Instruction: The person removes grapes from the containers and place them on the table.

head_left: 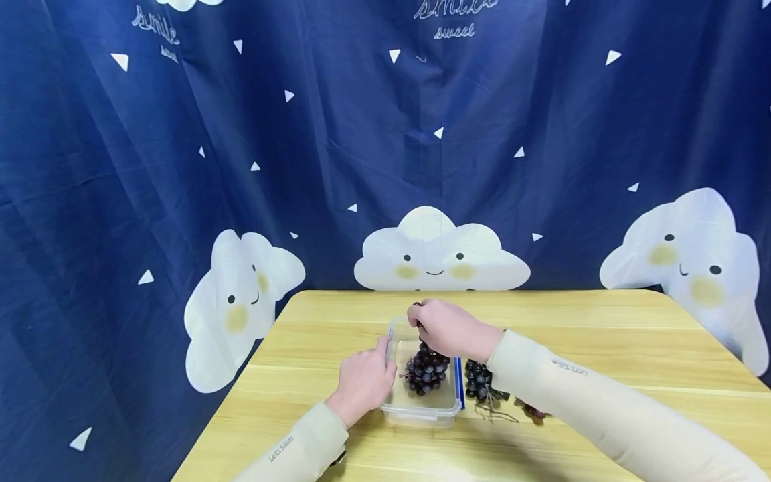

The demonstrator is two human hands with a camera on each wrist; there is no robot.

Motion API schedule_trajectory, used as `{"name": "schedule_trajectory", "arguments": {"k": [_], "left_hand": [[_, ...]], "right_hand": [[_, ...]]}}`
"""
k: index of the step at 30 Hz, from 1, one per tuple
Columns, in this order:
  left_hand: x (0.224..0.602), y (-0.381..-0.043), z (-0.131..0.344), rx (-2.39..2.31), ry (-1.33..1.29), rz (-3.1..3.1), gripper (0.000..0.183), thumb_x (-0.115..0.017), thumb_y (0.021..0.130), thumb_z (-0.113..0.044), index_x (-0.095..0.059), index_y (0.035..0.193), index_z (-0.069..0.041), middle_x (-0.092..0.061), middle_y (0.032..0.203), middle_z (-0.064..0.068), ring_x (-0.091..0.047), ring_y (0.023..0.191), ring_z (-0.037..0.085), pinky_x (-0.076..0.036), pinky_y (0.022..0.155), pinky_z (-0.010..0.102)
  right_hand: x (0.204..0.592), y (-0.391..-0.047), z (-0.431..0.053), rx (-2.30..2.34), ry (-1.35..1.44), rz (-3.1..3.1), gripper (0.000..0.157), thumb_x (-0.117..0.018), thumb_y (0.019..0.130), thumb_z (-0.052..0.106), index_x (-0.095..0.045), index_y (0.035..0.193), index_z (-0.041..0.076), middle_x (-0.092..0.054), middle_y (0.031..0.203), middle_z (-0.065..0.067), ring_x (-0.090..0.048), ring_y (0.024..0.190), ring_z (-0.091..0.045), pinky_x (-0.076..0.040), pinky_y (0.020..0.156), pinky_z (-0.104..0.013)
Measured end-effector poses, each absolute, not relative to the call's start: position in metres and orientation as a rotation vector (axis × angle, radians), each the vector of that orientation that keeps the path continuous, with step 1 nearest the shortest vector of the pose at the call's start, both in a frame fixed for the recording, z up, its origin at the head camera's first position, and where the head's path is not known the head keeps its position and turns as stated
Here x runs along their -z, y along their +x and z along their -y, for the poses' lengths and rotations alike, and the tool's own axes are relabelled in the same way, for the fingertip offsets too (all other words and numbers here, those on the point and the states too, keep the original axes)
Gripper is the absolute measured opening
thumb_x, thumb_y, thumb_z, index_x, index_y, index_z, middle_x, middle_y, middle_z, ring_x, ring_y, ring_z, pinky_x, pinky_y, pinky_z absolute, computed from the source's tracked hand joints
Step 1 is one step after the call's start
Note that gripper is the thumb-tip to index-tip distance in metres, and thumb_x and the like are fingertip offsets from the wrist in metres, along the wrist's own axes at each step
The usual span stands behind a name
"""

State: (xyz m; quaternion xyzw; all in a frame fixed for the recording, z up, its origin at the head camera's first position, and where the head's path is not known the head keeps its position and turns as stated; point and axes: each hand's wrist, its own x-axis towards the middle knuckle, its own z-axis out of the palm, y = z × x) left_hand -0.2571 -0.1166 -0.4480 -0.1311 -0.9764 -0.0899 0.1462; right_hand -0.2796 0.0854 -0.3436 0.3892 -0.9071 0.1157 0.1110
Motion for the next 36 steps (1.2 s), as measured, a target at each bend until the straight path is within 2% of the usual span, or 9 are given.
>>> {"name": "schedule_trajectory", "arguments": {"k": [12,28,36], "left_hand": [[0.449,-0.258,0.116,0.274,-0.372,2.818,0.043,-0.055,0.097,-0.033,-0.054,0.133,-0.010,-0.054,0.062,0.000,-0.050,0.051,0.017,-0.035,0.042,0.033],[0.452,-0.258,0.117,0.295,-0.376,2.819,0.044,-0.054,0.097,-0.031,-0.053,0.135,-0.009,-0.055,0.063,0.000,-0.050,0.051,0.016,-0.034,0.042,0.032],[0.452,-0.260,0.117,0.297,-0.376,2.812,0.043,-0.054,0.096,-0.030,-0.054,0.133,-0.009,-0.054,0.062,0.000,-0.049,0.051,0.016,-0.034,0.042,0.032]], "right_hand": [[0.334,-0.277,-0.097,-0.319,1.106,2.596,0.014,-0.062,0.090,-0.002,-0.069,0.100,0.007,-0.067,0.093,-0.004,-0.066,0.079,-0.016,-0.055,0.069,-0.029],[0.320,-0.274,-0.103,-0.282,1.076,2.454,0.015,-0.067,0.089,0.001,-0.067,0.100,0.011,-0.064,0.092,-0.002,-0.061,0.071,-0.014,-0.053,0.063,-0.027],[0.309,-0.268,-0.113,-0.296,1.075,2.405,0.017,-0.068,0.087,-0.001,-0.065,0.100,0.009,-0.062,0.092,-0.005,-0.061,0.069,-0.016,-0.052,0.061,-0.028]]}}
